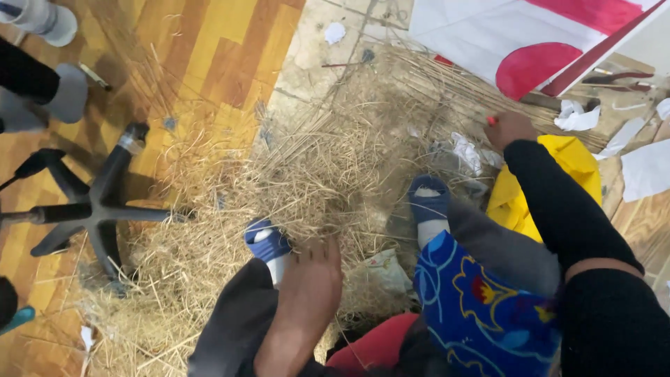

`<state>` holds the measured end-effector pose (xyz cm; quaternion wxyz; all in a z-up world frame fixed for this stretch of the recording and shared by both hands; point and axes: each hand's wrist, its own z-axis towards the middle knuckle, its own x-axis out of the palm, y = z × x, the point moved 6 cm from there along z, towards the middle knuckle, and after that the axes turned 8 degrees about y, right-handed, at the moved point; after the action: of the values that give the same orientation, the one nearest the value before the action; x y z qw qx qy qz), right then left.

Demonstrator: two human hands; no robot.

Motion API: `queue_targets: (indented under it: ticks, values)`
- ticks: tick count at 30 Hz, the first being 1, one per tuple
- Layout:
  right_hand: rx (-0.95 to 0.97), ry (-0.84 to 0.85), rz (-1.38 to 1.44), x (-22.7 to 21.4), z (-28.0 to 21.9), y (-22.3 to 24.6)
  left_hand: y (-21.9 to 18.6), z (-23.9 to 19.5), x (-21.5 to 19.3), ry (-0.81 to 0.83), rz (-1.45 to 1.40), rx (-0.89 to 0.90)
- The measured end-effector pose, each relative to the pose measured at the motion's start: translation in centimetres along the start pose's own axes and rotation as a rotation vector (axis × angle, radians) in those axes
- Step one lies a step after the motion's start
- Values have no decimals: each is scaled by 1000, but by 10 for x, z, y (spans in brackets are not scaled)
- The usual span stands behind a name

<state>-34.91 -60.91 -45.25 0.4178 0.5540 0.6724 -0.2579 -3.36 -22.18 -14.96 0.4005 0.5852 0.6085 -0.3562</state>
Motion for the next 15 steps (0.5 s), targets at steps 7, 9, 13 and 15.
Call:
queue_targets:
  ticks: [7, 9, 13, 15]
  values:
    - [135, 133, -88, 62, 6, -41, -12, -5, 0, 120, -212, 112]
    - [150, 175, -63, 79, 16, -48, -9, -2, 10, 145, -234, 100]
    - [37, 38, -83, 97, 46, -52, -3, 2, 40, 240, -150, 53]
    - [53, 40, -48, 99, 57, -51, 1, 2, 57, 276, -143, 48]
